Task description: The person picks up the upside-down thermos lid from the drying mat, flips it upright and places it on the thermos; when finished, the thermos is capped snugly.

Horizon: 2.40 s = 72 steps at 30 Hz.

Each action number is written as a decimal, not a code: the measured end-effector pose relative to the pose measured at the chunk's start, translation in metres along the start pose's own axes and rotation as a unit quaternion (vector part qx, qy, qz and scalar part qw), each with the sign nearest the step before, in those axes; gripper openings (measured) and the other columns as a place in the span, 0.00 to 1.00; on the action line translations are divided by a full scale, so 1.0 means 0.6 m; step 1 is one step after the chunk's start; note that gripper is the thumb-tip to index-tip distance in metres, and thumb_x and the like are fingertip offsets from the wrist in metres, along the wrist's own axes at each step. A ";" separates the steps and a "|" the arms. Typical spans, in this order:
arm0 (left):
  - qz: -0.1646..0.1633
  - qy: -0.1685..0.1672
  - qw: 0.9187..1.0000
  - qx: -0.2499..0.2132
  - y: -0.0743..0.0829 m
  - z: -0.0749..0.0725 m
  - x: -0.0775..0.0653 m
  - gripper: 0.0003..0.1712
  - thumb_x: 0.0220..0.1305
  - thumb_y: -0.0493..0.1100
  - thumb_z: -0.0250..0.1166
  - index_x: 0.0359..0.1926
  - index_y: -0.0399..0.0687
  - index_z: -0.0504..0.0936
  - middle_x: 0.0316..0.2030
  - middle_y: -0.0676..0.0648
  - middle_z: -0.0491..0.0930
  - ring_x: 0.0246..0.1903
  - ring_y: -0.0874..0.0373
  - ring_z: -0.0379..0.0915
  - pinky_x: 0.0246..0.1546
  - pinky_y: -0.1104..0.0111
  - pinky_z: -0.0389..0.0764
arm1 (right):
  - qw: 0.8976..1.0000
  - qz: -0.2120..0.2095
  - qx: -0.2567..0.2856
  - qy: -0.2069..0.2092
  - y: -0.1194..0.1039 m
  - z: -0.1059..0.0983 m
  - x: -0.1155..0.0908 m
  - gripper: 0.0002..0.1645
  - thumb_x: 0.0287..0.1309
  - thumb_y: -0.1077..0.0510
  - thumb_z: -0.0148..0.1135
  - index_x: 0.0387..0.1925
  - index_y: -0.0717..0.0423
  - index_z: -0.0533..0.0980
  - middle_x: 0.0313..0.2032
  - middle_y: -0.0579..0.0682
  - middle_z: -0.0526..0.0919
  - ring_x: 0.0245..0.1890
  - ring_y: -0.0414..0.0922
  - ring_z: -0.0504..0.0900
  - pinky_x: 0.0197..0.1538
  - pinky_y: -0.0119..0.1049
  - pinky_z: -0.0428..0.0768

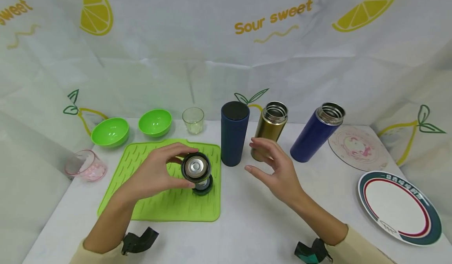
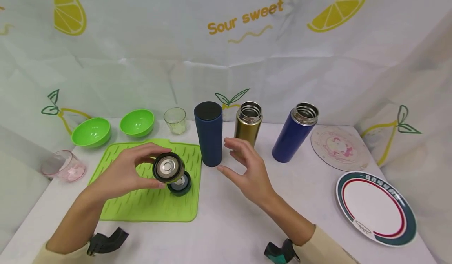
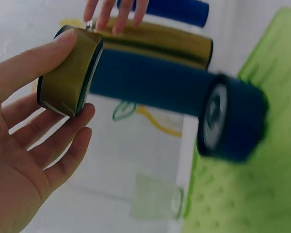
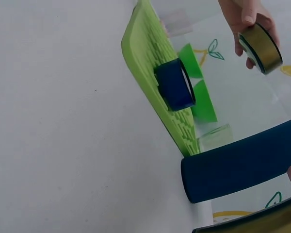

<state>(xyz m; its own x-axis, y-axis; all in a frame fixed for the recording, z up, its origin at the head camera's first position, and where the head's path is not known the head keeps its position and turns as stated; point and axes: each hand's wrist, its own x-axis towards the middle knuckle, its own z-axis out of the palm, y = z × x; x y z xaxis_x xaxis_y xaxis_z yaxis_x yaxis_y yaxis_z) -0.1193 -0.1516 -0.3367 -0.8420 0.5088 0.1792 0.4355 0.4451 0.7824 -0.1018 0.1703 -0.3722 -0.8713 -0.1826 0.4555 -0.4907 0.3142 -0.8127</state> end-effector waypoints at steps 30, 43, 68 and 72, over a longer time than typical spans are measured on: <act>0.063 0.052 0.996 -0.023 0.043 0.103 0.075 0.39 0.42 0.40 0.85 0.58 0.47 0.82 0.53 0.50 0.87 0.45 0.59 0.82 0.45 0.67 0.87 | 0.983 -0.009 0.156 -0.099 0.013 0.000 -0.003 0.24 0.62 0.73 0.64 0.60 0.71 0.75 0.61 0.40 0.78 0.58 0.36 0.83 0.56 0.32 0.86; 0.062 0.056 0.996 -0.030 0.041 0.106 0.076 0.40 0.45 0.38 0.83 0.62 0.47 0.81 0.57 0.47 0.85 0.46 0.56 0.81 0.45 0.65 0.87 | 0.987 -0.010 0.139 -0.082 0.011 0.004 0.002 0.26 0.59 0.74 0.67 0.60 0.71 0.76 0.63 0.36 0.79 0.57 0.35 0.84 0.57 0.30 0.85; -0.012 0.066 0.989 -0.132 0.044 0.104 0.082 0.20 0.63 0.40 0.72 0.57 0.49 0.84 0.48 0.46 0.89 0.41 0.59 0.86 0.40 0.69 0.89 | 0.980 -0.017 0.180 -0.085 0.008 -0.005 0.011 0.27 0.53 0.76 0.70 0.56 0.80 0.75 0.63 0.39 0.78 0.60 0.37 0.82 0.53 0.35 0.87; 0.007 0.074 0.988 -0.131 0.046 0.102 0.083 0.22 0.61 0.38 0.74 0.57 0.46 0.84 0.47 0.43 0.88 0.41 0.56 0.87 0.38 0.69 0.89 | 0.975 -0.035 0.199 -0.092 0.010 -0.004 0.014 0.27 0.53 0.78 0.68 0.56 0.81 0.74 0.64 0.42 0.77 0.61 0.38 0.82 0.54 0.35 0.87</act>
<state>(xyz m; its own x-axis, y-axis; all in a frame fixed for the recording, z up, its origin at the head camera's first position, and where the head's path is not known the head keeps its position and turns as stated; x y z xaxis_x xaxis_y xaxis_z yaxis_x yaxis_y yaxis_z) -0.1297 -0.0688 -0.3427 -0.8825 0.3909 0.2616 0.3662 0.2219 0.9037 -0.1121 0.1728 -0.3723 -0.8016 -0.3663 0.4724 -0.4767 -0.0853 -0.8749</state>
